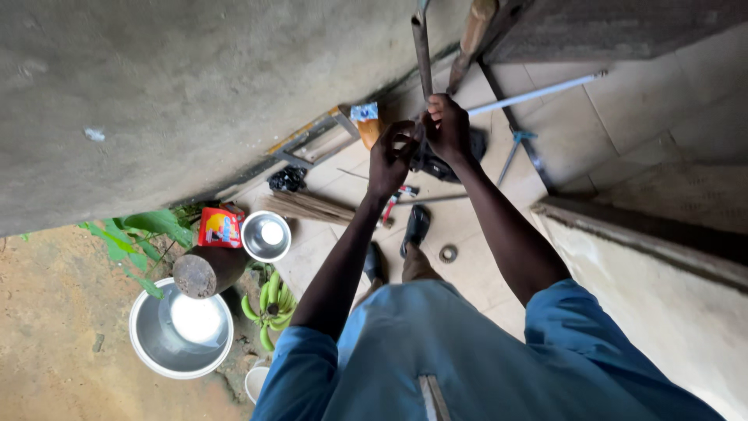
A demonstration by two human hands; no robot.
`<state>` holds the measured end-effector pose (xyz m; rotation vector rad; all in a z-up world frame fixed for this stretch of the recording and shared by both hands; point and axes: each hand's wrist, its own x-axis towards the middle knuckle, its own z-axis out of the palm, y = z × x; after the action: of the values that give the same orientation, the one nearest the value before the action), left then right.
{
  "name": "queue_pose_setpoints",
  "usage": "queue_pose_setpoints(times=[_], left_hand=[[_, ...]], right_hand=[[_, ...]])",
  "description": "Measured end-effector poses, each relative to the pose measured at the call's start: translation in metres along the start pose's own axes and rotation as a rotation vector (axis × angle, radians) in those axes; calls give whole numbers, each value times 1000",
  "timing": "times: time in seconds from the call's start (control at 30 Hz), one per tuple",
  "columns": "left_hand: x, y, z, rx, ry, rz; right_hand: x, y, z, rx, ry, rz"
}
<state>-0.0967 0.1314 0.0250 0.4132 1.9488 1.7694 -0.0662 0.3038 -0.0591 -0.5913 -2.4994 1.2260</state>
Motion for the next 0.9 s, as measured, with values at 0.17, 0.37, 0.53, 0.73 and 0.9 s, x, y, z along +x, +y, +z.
queue_pose_setpoints(times=[0.17, 0.37, 0.53, 0.73, 0.9], left_hand=[[34, 32, 2, 83, 47, 92], [48, 47, 2, 76, 78, 46], [55, 49, 4, 91, 83, -21], [49, 38, 1, 66, 53, -2], [32, 18, -1, 88, 36, 22]], right_hand=[[124, 83, 57, 482, 119, 214], [226, 100, 86, 794, 132, 222], [236, 90, 110, 624, 167, 328], [202, 77, 100, 83, 388, 196], [142, 70, 66, 146, 364, 249]])
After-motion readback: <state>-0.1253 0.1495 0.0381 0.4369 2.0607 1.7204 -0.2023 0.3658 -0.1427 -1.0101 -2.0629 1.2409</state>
